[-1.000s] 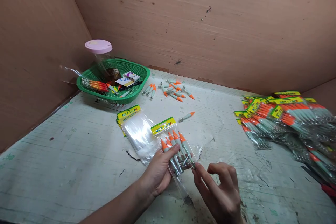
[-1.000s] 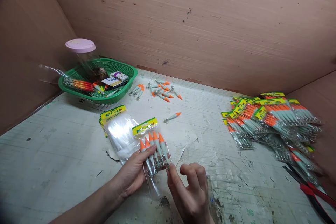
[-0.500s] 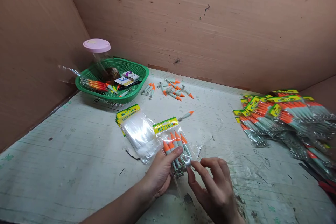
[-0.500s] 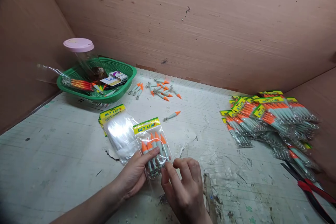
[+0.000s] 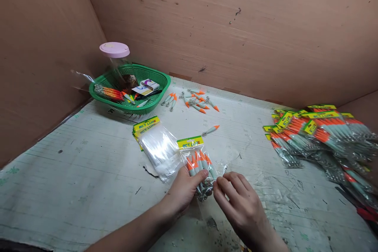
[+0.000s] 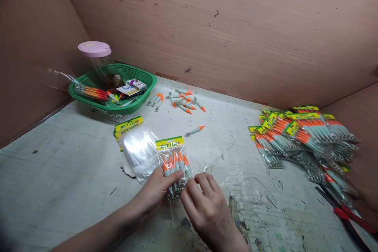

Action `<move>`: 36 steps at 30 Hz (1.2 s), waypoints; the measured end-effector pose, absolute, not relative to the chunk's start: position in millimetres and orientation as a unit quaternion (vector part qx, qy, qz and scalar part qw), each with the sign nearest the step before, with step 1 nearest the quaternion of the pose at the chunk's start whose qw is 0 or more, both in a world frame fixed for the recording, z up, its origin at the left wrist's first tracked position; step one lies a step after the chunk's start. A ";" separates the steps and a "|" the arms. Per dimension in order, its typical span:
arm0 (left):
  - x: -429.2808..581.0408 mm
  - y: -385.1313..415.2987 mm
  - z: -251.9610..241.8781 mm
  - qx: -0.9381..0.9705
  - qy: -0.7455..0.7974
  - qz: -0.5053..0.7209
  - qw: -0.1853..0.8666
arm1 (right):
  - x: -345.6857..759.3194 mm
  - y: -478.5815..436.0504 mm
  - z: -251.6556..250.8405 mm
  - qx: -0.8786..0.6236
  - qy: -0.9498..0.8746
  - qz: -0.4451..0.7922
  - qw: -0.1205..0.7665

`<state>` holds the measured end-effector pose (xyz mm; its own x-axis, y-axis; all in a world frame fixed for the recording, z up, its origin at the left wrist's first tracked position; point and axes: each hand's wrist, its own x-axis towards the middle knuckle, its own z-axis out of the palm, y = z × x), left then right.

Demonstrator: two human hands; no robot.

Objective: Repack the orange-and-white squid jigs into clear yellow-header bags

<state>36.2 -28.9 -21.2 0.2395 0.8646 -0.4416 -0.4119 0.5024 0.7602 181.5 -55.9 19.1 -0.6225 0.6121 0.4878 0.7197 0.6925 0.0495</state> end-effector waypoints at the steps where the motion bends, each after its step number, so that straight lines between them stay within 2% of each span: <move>1: 36.6 -29.2 -21.8 0.260 0.446 0.429 0.742 | 181.9 -54.8 18.4 -0.395 -0.885 -0.103 0.224; 6: 38.2 -30.2 -23.3 0.260 0.456 0.404 0.749 | 187.3 -50.6 14.5 -0.450 -0.866 -0.046 0.212; 10: 36.2 -25.7 -17.8 0.295 0.503 0.378 0.719 | 184.9 -50.3 17.4 -0.382 -0.901 -0.130 0.159; 13: 34.1 -22.1 -13.5 0.326 0.523 0.376 0.692 | 181.5 -50.6 16.6 -0.362 -0.903 -0.169 0.159; 19: 32.9 -22.6 -16.0 0.283 0.489 0.409 0.717 | 190.4 -49.3 10.3 -0.446 -0.857 -0.008 0.259; 22: 33.9 -25.0 -20.2 0.225 0.452 0.421 0.753 | 195.1 -48.2 10.5 -0.443 -0.855 0.024 0.269; 28: 36.0 -26.6 -25.7 0.246 0.470 0.443 0.723 | 192.4 -48.1 6.7 -0.431 -0.873 -0.029 0.227; 36: 31.9 -21.8 -15.2 0.339 0.527 0.374 0.683 | 188.7 -46.0 19.9 -0.348 -0.921 -0.096 0.144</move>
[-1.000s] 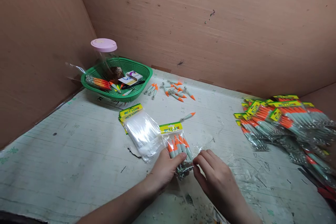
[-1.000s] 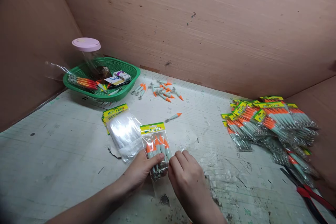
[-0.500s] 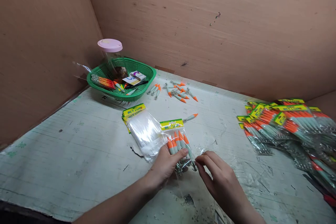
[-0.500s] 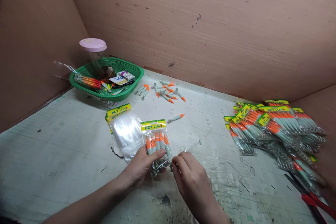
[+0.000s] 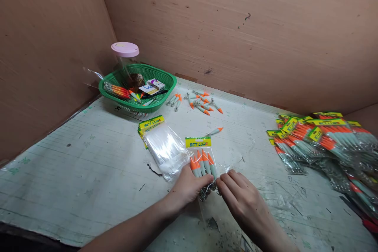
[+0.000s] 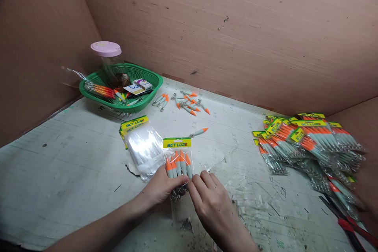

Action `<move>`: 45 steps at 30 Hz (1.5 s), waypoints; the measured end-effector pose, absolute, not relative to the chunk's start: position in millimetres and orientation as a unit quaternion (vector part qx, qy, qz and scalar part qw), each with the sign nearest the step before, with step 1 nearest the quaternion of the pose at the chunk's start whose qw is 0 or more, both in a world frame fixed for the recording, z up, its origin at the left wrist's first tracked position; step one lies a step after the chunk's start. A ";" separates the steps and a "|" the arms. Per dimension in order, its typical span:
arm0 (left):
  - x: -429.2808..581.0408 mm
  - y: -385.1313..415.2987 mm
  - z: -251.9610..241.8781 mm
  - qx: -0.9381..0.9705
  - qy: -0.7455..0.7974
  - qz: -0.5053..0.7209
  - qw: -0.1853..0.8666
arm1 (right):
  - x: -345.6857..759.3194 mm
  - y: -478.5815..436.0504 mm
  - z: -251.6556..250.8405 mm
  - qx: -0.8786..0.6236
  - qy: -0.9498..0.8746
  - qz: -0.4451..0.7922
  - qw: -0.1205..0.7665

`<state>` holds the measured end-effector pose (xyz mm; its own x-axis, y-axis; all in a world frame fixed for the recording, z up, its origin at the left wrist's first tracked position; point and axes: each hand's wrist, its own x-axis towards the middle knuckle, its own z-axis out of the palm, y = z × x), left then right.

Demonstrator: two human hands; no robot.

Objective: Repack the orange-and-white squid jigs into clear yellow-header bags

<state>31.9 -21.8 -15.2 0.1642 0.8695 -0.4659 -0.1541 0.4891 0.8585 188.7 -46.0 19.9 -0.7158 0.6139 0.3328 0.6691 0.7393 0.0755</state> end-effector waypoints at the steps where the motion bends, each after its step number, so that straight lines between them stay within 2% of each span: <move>1: 31.3 -21.8 -15.2 0.339 0.526 0.369 0.687 | 188.8 -45.6 21.3 -0.344 -0.923 -0.095 0.143; 4: 30.3 -22.6 -17.6 0.311 0.505 0.394 0.702 | 189.5 -45.9 22.5 -0.356 -0.916 -0.086 0.165; 10: 31.8 -22.9 -14.9 0.194 0.448 0.452 0.747 | 195.3 -52.8 18.1 -0.411 -0.867 -0.058 0.274; 13: 31.1 -21.9 -8.7 0.148 0.443 0.424 0.776 | 199.9 -57.4 19.2 -0.455 -0.831 0.036 0.318; 16: 30.0 -22.4 -5.0 0.141 0.426 0.399 0.800 | 202.3 -60.9 20.5 -0.469 -0.810 0.133 0.325; 24: 28.9 -22.8 -8.4 0.148 0.391 0.379 0.826 | 206.9 -65.5 10.8 -0.462 -0.801 0.177 0.338; 45: 31.3 -24.8 -8.1 0.162 0.376 0.375 0.832 | 196.8 -73.3 8.9 -0.497 -0.755 0.155 0.397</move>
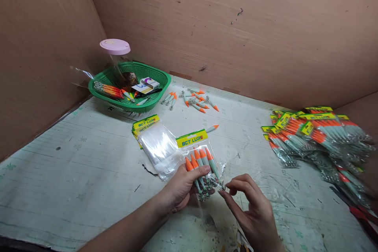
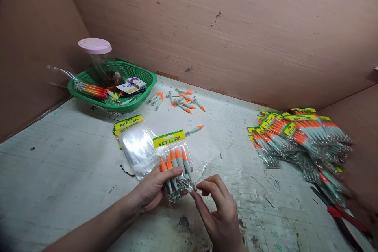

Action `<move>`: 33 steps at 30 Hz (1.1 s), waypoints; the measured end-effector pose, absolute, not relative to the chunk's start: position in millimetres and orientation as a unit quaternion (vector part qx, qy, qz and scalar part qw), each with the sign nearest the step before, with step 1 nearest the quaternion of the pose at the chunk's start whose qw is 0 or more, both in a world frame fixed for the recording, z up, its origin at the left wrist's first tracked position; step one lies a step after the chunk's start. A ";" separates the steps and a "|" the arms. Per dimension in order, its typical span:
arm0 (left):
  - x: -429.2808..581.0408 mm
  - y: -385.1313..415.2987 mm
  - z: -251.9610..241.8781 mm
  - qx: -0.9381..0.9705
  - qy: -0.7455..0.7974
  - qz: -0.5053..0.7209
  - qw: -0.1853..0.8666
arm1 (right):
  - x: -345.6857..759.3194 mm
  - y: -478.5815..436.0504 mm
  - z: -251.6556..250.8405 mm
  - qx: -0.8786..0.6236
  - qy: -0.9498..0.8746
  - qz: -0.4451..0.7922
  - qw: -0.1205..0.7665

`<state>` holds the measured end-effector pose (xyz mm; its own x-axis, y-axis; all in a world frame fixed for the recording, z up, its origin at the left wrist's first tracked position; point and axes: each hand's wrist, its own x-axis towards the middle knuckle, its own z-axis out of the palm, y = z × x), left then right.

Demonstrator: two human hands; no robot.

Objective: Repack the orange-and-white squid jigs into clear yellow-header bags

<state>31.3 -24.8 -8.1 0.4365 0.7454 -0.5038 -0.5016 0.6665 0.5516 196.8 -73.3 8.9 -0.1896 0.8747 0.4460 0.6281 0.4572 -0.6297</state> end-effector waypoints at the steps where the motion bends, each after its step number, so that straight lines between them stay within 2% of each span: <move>1: 31.3 -25.4 -7.3 0.168 0.376 0.370 0.833 | 195.7 -73.8 8.7 -0.500 -0.752 0.157 0.400; 6: 32.3 -26.0 -5.1 0.170 0.389 0.371 0.826 | 198.7 -76.5 5.5 -0.498 -0.757 0.141 0.399; 11: 32.0 -23.1 -6.9 0.148 0.389 0.383 0.825 | 210.1 -75.8 2.6 -0.432 -0.809 -0.002 0.400; 15: 31.7 -24.2 -8.1 0.162 0.380 0.377 0.829 | 211.3 -74.2 3.5 -0.439 -0.811 0.032 0.385; 23: 35.4 -27.3 -9.2 0.207 0.387 0.405 0.802 | 206.6 -70.1 6.3 -0.399 -0.862 -0.045 0.309; 28: 33.7 -27.9 -7.8 0.198 0.395 0.382 0.812 | 208.1 -70.9 4.7 -0.437 -0.845 -0.022 0.306; 33: 32.7 -28.0 -5.9 0.181 0.405 0.372 0.815 | 211.8 -69.6 1.0 -0.401 -0.872 -0.040 0.278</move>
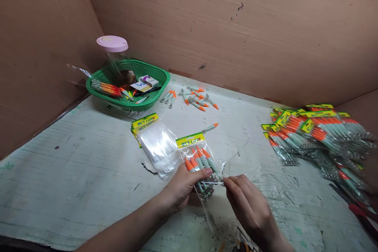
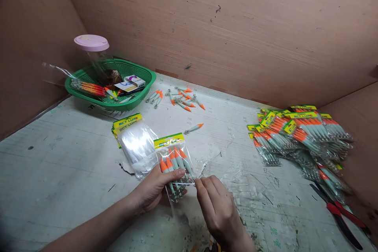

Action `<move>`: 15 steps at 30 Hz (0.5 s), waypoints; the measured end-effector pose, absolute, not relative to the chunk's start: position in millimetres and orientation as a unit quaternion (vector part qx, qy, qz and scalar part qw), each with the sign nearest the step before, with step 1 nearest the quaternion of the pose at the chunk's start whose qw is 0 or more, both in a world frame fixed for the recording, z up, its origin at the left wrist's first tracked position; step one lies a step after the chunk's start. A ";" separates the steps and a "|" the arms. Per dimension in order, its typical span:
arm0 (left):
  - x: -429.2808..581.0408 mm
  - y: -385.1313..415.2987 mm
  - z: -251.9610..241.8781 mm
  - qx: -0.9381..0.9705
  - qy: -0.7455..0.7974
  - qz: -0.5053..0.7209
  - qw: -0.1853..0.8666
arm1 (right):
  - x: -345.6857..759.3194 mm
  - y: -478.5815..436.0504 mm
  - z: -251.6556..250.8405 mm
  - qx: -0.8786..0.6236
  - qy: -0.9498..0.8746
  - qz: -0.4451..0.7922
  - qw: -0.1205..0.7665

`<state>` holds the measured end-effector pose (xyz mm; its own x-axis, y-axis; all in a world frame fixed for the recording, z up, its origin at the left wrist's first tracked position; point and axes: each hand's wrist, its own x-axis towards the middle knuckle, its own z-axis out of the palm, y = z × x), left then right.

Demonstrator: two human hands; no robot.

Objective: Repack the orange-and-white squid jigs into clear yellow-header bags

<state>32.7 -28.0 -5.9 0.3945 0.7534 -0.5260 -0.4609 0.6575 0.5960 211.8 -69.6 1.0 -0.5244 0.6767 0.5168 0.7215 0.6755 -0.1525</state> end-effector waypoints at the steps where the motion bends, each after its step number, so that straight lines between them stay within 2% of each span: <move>1: 32.9 -27.8 -6.2 0.177 0.401 0.377 0.816 | 211.4 -69.0 1.1 -0.401 -0.869 -0.033 0.288; 7: 33.5 -27.5 -10.9 0.131 0.375 0.385 0.833 | 205.5 -68.2 4.2 -0.458 -0.813 0.026 0.359; 13: 34.0 -28.2 -12.4 0.134 0.369 0.375 0.840 | 207.5 -69.4 1.4 -0.427 -0.840 -0.063 0.328; 15: 35.5 -29.0 -12.0 0.130 0.372 0.388 0.833 | 207.8 -69.3 0.2 -0.429 -0.833 -0.059 0.343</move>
